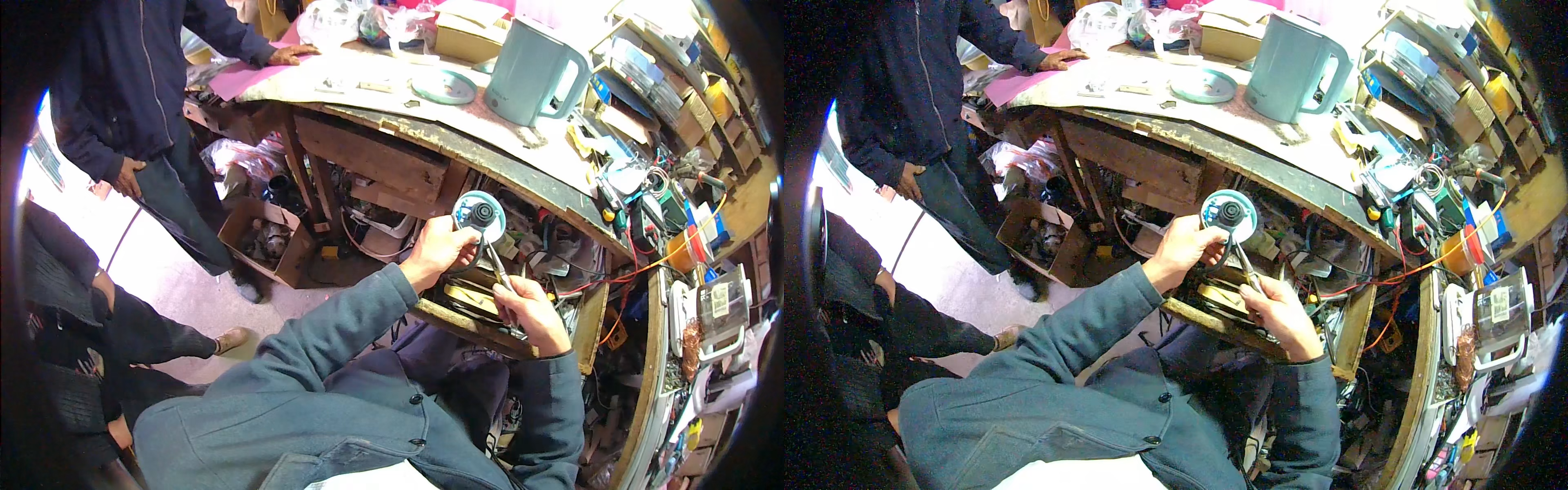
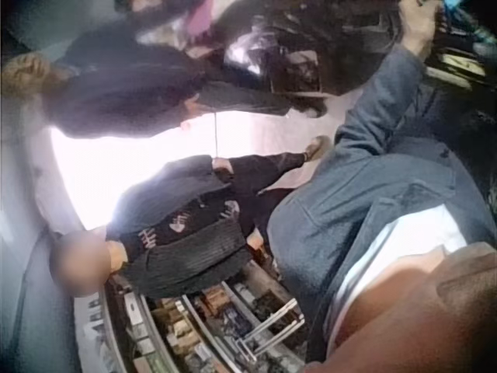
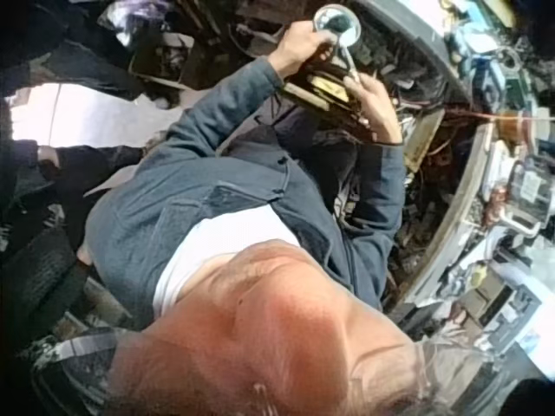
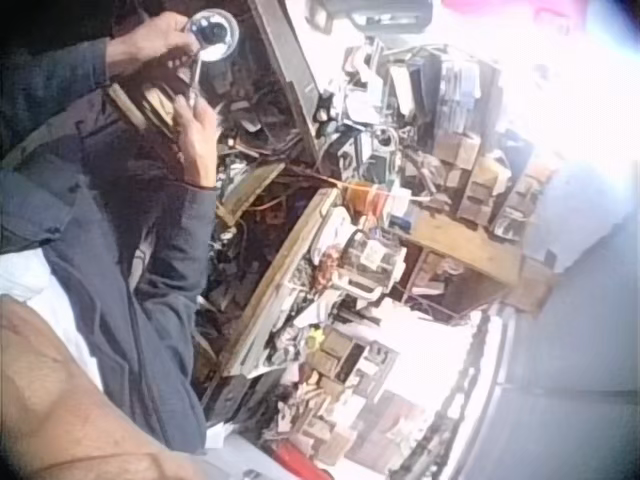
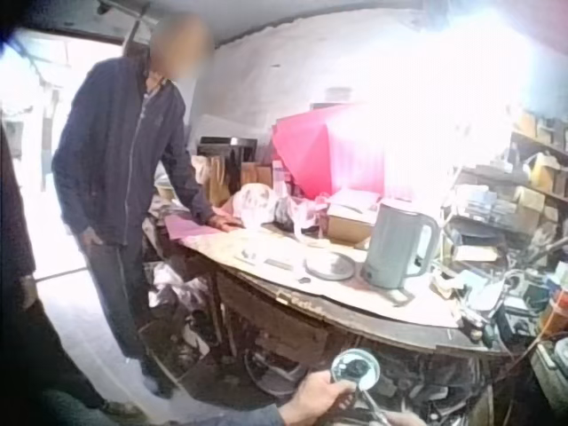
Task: The person disassembles a circular appliance base, uses a screwdriver to remove a screw, and reassembles the base. They then handle a small white electrical component and test a black cylindrical device with multimeter probes.
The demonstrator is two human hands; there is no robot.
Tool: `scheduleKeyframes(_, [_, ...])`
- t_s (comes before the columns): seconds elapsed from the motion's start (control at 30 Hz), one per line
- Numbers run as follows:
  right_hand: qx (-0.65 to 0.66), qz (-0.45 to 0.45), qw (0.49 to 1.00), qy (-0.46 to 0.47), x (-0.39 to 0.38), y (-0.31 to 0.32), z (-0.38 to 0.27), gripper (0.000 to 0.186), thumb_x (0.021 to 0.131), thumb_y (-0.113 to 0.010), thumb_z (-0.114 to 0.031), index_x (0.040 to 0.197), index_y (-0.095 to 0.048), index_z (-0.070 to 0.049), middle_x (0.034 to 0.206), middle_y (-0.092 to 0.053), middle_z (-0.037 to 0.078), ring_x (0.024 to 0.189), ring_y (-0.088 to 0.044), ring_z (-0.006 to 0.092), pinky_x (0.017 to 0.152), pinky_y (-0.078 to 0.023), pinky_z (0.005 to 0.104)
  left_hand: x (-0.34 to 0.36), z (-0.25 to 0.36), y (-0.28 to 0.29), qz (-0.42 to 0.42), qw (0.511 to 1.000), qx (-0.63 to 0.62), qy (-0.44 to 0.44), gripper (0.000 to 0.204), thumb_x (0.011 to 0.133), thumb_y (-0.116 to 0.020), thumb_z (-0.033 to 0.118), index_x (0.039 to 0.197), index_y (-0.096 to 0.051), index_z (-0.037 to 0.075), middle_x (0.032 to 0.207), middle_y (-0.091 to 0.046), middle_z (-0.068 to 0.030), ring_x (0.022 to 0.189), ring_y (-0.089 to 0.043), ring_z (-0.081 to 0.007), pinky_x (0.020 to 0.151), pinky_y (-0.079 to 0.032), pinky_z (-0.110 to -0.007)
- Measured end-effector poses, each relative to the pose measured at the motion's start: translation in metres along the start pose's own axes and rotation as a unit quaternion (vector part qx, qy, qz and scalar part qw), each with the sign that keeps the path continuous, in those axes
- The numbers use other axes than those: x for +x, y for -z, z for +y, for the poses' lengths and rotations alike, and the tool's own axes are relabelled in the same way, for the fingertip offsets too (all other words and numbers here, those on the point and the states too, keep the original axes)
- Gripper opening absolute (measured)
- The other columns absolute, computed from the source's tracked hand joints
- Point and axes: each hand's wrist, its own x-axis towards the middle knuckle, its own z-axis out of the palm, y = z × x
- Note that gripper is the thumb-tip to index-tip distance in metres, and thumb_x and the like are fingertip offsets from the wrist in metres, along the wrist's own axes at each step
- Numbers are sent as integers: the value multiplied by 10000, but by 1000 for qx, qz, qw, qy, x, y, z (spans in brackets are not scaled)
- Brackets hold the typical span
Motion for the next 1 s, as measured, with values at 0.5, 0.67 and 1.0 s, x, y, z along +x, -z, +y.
scheduleKeyframes(0.5, [-635, 67, 769, -30, -2, 32, -16, 489, 871, -775, -458, 965, -727, 19, 952, -709, 258, 942, -716, 413, 826, -590, 495, -2, 13, 6, -81, 995, -50, 31, 214, 998, -646, 149, 1131, -684, -13, 1001, -768, -128, 842, -773, -195, 741, -629, -298])
scheduleKeyframes(0.67, [-564, 247, 761, 202, 71, 48, -99, 332, 911, -736, -328, 856, -652, -12, 808, -689, 222, 825, -703, 394, 740, -557, 499, -5, 14, 4, -69, 997, 4, 27, 195, 981, -660, 138, 1110, -687, -6, 964, -759, -104, 839, -764, -173, 733, -613, -293])
scheduleKeyframes(1.0, [-365, 176, 856, 320, 205, 55, -173, 433, 914, -772, -450, 1002, -760, -26, 838, -742, 99, 773, -683, 187, 741, -541, 348, -2, 15, -2, -61, 998, -16, 11, 224, 970, -659, 129, 1151, -645, -3, 1004, -758, -103, 803, -743, -173, 717, -591, -279])
